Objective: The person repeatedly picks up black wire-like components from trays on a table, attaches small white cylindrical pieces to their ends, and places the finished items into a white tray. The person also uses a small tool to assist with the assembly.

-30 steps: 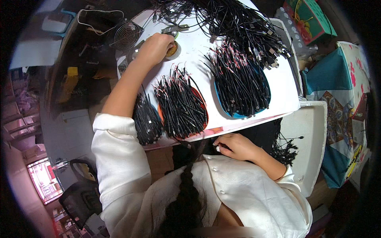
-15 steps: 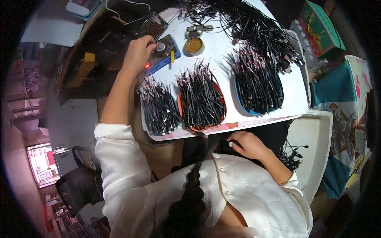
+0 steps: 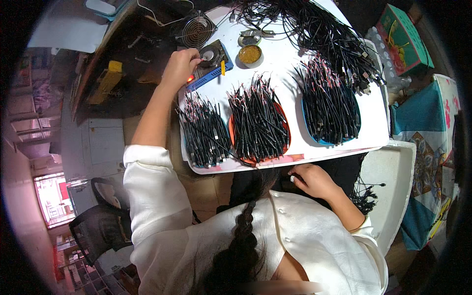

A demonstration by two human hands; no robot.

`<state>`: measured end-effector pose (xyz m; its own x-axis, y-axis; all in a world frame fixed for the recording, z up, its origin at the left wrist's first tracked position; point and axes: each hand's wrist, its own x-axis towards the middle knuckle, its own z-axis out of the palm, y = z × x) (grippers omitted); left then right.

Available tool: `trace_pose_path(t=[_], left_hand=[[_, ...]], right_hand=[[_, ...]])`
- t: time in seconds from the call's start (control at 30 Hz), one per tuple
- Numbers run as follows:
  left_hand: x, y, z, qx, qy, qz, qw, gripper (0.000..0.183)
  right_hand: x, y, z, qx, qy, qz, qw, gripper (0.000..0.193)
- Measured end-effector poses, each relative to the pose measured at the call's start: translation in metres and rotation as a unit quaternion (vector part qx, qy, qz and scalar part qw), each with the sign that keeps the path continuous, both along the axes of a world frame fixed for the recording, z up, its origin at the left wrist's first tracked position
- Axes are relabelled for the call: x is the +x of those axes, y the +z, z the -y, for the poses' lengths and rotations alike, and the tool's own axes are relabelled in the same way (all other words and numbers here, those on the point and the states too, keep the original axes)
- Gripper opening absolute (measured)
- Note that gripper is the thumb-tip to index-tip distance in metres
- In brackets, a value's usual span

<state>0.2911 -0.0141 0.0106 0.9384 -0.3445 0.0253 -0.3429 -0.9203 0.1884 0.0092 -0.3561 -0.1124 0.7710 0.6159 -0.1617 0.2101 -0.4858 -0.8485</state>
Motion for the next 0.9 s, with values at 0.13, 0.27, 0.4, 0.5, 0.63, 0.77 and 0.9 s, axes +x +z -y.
trace_pose_path(t=[0.13,0.27,0.4,0.5,0.63,0.77,0.9], left_hand=[[0.006,0.000,0.002,0.024,-0.024,0.007,0.999,0.013],[0.009,0.005,0.005,0.063,-0.038,-0.003,0.997,0.013],[0.010,0.008,0.009,0.096,-0.026,-0.012,0.995,0.014],[0.013,0.008,0.010,0.093,-0.018,-0.030,0.995,0.016],[0.018,0.007,0.009,0.108,-0.028,-0.033,0.993,0.016],[0.018,0.005,0.006,0.104,-0.062,-0.004,0.993,0.016],[0.003,0.017,0.013,0.047,-0.012,-0.015,0.999,0.015]], right_hand=[[0.000,-0.002,-0.001,-0.008,-0.002,0.004,1.000,0.021],[0.000,-0.003,-0.001,-0.013,-0.004,-0.001,1.000,0.022],[0.001,-0.002,0.000,-0.008,-0.005,-0.011,1.000,0.021],[0.001,-0.001,0.000,-0.017,-0.002,-0.015,1.000,0.021],[0.000,-0.003,0.001,0.000,-0.007,-0.004,1.000,0.021],[-0.003,-0.005,0.002,0.005,-0.010,0.010,1.000,0.021],[-0.007,0.001,0.001,0.011,-0.014,0.037,0.999,0.017]])
